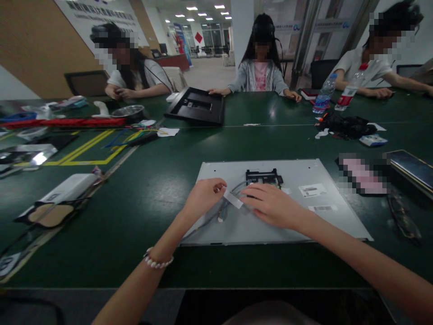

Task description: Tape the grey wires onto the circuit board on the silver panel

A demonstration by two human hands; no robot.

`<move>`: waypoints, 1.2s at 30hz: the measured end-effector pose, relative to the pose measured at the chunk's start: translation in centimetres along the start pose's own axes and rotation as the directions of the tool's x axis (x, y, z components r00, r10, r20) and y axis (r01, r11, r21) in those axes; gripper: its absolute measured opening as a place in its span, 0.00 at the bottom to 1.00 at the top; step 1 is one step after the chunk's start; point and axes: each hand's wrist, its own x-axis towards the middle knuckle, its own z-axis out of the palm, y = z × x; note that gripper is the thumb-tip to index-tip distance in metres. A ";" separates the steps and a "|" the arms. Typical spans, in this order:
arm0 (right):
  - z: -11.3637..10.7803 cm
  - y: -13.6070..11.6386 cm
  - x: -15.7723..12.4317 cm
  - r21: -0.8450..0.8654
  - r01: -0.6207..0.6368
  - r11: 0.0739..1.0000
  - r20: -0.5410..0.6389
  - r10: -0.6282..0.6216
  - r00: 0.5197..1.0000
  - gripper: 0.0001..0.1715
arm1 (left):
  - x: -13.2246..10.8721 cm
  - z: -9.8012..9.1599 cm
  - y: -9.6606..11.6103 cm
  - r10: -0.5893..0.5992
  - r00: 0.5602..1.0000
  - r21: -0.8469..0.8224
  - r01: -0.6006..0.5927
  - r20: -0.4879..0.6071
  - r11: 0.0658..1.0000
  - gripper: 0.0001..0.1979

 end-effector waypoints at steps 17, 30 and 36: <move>3.8 -0.4 1.7 -0.100 0.063 0.993 -0.003 -0.064 0.998 0.13 | -0.4 0.8 0.1 0.104 0.992 0.081 -0.098 -0.075 0.992 0.12; 3.1 -2.3 1.4 -0.014 0.071 0.997 0.084 -0.069 0.994 0.17 | -0.7 1.4 0.0 0.114 0.989 -0.010 -0.114 0.094 0.993 0.06; 2.6 -3.3 1.0 -0.029 0.058 0.998 0.102 -0.055 0.993 0.16 | -0.5 1.5 -0.3 0.113 0.988 -0.029 -0.111 0.106 0.993 0.08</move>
